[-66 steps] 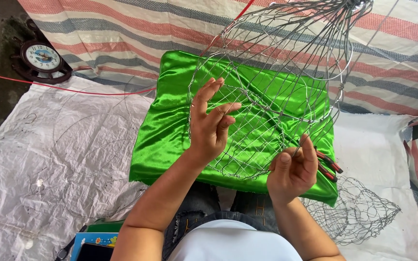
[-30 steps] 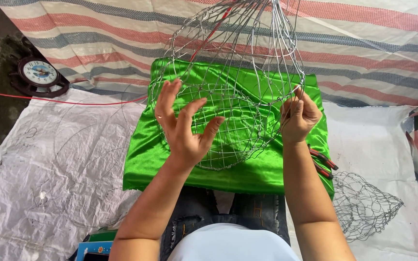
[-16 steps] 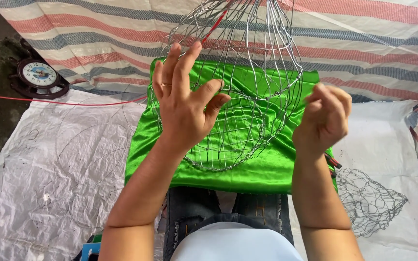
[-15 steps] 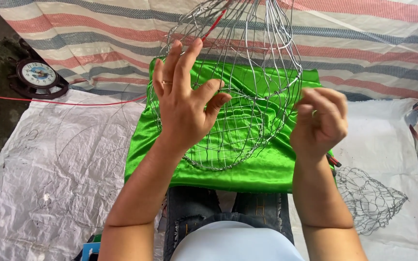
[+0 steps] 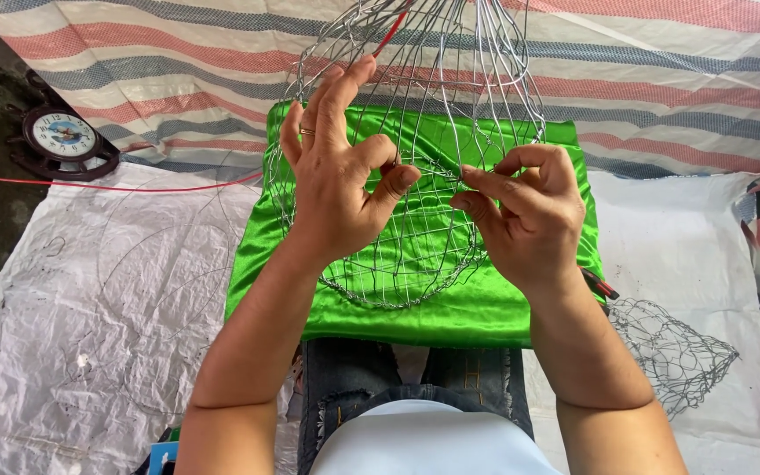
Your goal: The person uses pliers to twist and secure wire segments on a wire mesh basket frame. They repeatedly grip, twist, and adjust the wire connections to assemble the basket structure.
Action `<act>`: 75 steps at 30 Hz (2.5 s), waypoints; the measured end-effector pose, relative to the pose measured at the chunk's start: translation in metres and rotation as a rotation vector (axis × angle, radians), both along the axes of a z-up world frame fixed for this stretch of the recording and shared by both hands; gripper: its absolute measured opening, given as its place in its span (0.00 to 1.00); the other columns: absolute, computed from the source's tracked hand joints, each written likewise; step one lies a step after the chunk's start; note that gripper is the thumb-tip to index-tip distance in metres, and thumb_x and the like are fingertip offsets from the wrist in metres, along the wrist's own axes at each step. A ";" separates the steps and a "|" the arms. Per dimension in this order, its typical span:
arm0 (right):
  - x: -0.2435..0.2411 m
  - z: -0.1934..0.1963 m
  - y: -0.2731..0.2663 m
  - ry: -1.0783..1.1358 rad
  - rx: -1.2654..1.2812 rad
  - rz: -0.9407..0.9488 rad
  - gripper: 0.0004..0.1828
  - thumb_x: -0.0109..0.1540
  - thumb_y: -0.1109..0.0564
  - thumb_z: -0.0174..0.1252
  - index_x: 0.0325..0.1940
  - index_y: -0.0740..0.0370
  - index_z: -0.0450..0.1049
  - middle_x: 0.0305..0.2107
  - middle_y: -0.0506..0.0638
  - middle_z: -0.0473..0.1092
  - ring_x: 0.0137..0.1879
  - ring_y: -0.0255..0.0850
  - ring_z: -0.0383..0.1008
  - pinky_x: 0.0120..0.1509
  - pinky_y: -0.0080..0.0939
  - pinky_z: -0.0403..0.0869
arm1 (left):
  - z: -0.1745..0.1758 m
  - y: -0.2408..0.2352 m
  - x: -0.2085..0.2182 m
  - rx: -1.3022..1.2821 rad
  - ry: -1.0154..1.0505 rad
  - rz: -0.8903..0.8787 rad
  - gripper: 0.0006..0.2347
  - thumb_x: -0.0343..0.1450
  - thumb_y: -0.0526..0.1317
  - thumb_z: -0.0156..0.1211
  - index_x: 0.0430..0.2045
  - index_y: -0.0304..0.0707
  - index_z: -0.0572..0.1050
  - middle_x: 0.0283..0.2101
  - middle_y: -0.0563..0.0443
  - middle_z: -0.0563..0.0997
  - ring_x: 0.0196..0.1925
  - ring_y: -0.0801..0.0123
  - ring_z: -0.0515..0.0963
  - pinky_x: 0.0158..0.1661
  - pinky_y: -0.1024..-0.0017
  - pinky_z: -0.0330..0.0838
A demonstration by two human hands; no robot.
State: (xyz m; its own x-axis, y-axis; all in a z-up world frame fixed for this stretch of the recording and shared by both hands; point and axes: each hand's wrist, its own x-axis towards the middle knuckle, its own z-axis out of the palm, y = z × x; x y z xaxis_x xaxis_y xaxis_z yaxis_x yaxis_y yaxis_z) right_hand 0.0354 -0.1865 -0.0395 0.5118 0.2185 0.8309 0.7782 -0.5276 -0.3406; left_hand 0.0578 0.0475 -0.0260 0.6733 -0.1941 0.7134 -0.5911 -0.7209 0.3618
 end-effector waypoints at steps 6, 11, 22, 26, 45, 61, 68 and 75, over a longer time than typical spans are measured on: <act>0.005 -0.004 0.001 0.009 0.019 0.013 0.14 0.63 0.63 0.74 0.51 0.62 0.81 0.42 0.56 0.59 0.29 0.37 0.63 0.33 0.34 0.67 | 0.002 0.000 -0.004 -0.069 0.042 -0.060 0.21 0.76 0.62 0.48 0.18 0.51 0.73 0.76 0.51 0.56 0.81 0.49 0.56 0.73 0.34 0.36; 0.003 0.001 0.006 -0.136 -0.027 -0.063 0.16 0.65 0.50 0.70 0.55 0.56 0.81 0.50 0.59 0.60 0.52 0.51 0.67 0.51 0.47 0.75 | -0.005 0.003 0.004 0.002 -0.009 -0.026 0.18 0.78 0.59 0.55 0.27 0.52 0.82 0.77 0.52 0.51 0.82 0.54 0.44 0.73 0.26 0.38; 0.013 -0.012 0.025 -0.083 -0.053 -0.195 0.22 0.71 0.39 0.51 0.46 0.52 0.85 0.71 0.61 0.56 0.79 0.61 0.54 0.81 0.65 0.49 | -0.002 -0.003 0.004 -0.078 -0.009 -0.006 0.23 0.77 0.60 0.48 0.16 0.51 0.77 0.75 0.53 0.57 0.80 0.54 0.52 0.72 0.34 0.40; 0.015 -0.016 0.026 -0.033 -0.033 -0.164 0.21 0.71 0.39 0.53 0.41 0.52 0.84 0.73 0.61 0.53 0.82 0.60 0.49 0.85 0.71 0.41 | 0.003 -0.004 -0.001 -0.096 0.043 0.000 0.23 0.77 0.59 0.49 0.14 0.51 0.79 0.75 0.58 0.59 0.78 0.52 0.59 0.72 0.37 0.39; -0.001 -0.021 0.006 0.097 0.024 0.007 0.21 0.74 0.38 0.47 0.62 0.48 0.76 0.79 0.53 0.45 0.88 0.60 0.39 0.88 0.86 0.32 | -0.014 0.004 0.004 -0.042 -0.026 -0.038 0.17 0.79 0.54 0.54 0.22 0.50 0.78 0.75 0.51 0.58 0.80 0.55 0.46 0.75 0.40 0.35; -0.063 -0.234 -0.206 0.554 -0.156 -0.612 0.26 0.62 0.44 0.69 0.62 0.55 0.79 0.55 0.62 0.74 0.62 0.62 0.73 0.68 0.59 0.69 | -0.082 -0.005 -0.056 -0.276 -0.360 0.017 0.09 0.69 0.38 0.72 0.41 0.42 0.82 0.47 0.48 0.83 0.46 0.59 0.81 0.49 0.61 0.75; -0.076 -0.241 -0.182 0.798 -0.388 -0.755 0.31 0.63 0.38 0.63 0.68 0.47 0.75 0.64 0.53 0.70 0.69 0.56 0.68 0.70 0.63 0.64 | -0.070 -0.017 -0.060 -0.180 -0.313 0.139 0.13 0.68 0.42 0.74 0.45 0.47 0.81 0.38 0.62 0.87 0.33 0.70 0.81 0.36 0.70 0.72; -0.060 -0.261 -0.212 0.772 -0.366 -0.876 0.37 0.60 0.36 0.66 0.71 0.47 0.72 0.71 0.54 0.62 0.75 0.58 0.57 0.70 0.69 0.60 | -0.049 -0.025 -0.057 -0.206 -0.286 0.128 0.12 0.71 0.38 0.70 0.47 0.40 0.81 0.27 0.55 0.85 0.25 0.64 0.82 0.31 0.68 0.74</act>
